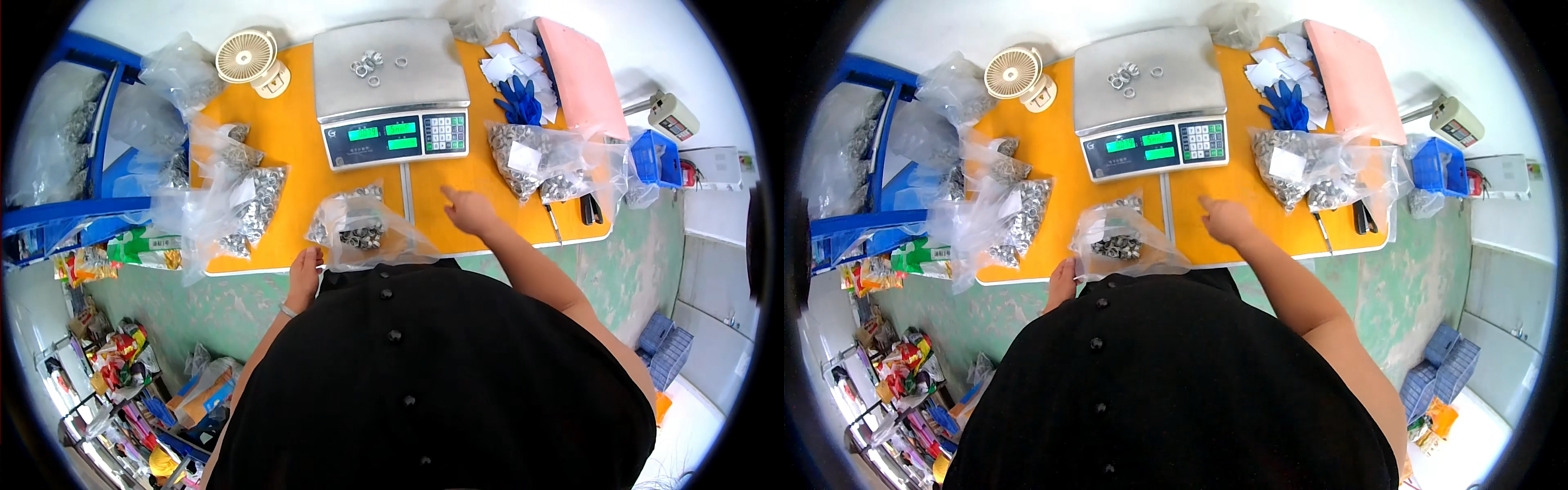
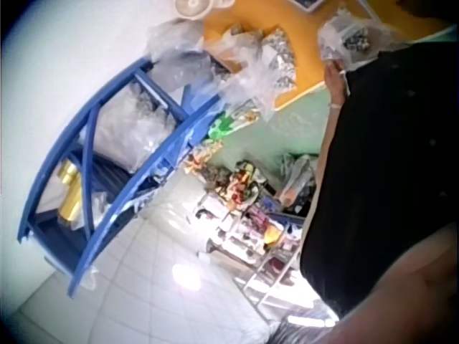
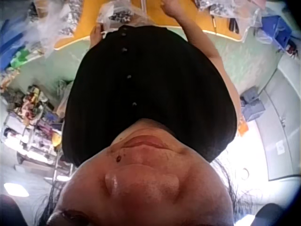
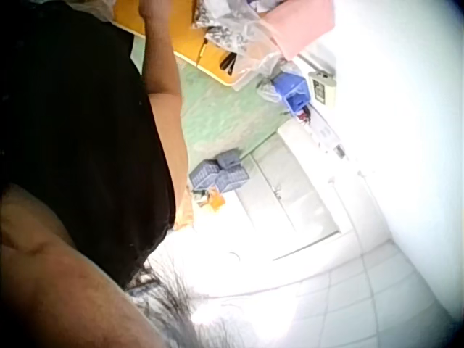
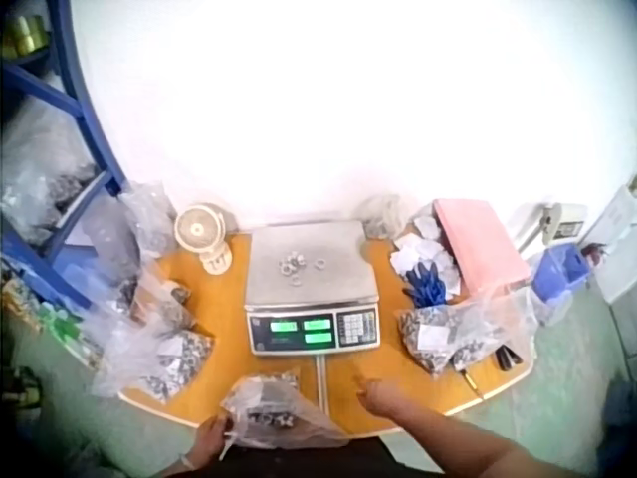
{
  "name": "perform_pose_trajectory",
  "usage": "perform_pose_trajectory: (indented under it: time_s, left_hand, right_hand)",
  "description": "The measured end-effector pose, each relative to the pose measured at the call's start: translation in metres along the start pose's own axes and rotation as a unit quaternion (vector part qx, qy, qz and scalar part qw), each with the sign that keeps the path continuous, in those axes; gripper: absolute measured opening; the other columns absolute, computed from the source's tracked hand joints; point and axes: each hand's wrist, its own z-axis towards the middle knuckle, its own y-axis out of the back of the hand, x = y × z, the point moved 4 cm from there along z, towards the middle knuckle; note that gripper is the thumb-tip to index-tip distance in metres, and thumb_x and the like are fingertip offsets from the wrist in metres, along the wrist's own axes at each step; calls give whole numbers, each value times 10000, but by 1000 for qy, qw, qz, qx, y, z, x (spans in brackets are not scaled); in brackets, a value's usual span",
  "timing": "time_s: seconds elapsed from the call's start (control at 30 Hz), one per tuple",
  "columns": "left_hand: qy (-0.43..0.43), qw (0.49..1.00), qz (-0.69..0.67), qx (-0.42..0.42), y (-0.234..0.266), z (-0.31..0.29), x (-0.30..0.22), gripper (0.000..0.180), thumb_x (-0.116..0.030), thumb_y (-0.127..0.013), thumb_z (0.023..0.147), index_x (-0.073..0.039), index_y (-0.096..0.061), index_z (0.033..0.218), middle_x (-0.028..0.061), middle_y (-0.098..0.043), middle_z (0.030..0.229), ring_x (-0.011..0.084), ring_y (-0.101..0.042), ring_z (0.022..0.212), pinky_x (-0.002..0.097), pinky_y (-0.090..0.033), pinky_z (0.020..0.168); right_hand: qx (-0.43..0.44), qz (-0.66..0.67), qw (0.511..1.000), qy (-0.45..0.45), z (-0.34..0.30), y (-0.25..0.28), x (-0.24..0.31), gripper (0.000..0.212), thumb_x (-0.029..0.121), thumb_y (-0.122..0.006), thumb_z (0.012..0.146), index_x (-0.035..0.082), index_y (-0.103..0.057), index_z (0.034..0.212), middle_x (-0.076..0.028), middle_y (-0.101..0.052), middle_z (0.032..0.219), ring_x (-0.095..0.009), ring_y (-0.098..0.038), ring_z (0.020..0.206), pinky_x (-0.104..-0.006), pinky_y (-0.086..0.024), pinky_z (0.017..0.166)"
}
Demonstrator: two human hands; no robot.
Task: The person weighs metal parts on an electronic scale, places them into plastic bags, and writes on a piece of paper with a pen.
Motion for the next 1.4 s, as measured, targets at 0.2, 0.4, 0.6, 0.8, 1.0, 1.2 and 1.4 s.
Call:
perform_pose_trajectory:
  time_s: [0.2,0.4,0.6,0.8,1.0,1.2,1.4]
  left_hand:
    - [-59,997,41,-1,-4,-4,-29,346,-292,-457,900,7,-537,1056,46,-572,855,127,-528,760,242,-423,666]
    - [-266,958,96,-40,-15,-23,-84,386,-232,-531,857,27,-475,1138,69,-541,767,133,-516,702,247,-418,643]
    - [-291,933,205,57,-32,-55,-131,542,-293,-610,781,5,-431,1197,57,-514,648,164,-519,596,279,-422,562]
    - [-284,896,332,80,-39,-51,-121,593,-209,-577,735,-52,-365,1267,127,-564,662,296,-570,619,377,-441,565]
    - [-312,886,328,100,-35,-54,-118,578,-112,-506,725,-102,-352,1282,163,-580,693,357,-567,650,420,-447,603]
    - [-303,887,333,105,-24,-62,-118,585,-99,-507,727,-103,-347,1290,160,-577,695,343,-573,647,401,-450,599]
    - [-321,890,304,110,-16,-62,-112,587,-87,-518,729,-101,-345,1290,139,-576,680,326,-578,638,391,-451,592]
  right_hand:
    - [67,11,997,39,-17,-14,26,326,226,-524,813,76,-523,1102,-164,-618,923,-325,-587,862,-409,-462,749]
    - [37,113,993,19,-20,6,28,247,209,-526,809,49,-583,988,-156,-626,888,-321,-591,849,-398,-462,758]
    - [-44,307,949,52,-47,67,80,194,130,-548,796,36,-598,958,-150,-623,827,-315,-595,784,-377,-465,726]
    - [159,180,916,323,-32,64,175,226,34,-515,758,36,-611,962,-176,-612,937,-301,-584,885,-357,-445,771]
    - [278,-229,892,273,25,-26,204,279,121,-485,772,73,-624,1008,-187,-595,1022,-305,-553,986,-377,-416,840]
    - [130,43,974,183,41,-45,190,326,250,-482,800,67,-611,1037,-166,-564,1113,-290,-525,1049,-370,-369,915]
    - [255,-9,949,183,35,-50,208,382,302,-450,831,62,-575,1101,-179,-545,1141,-307,-503,1077,-384,-341,942]
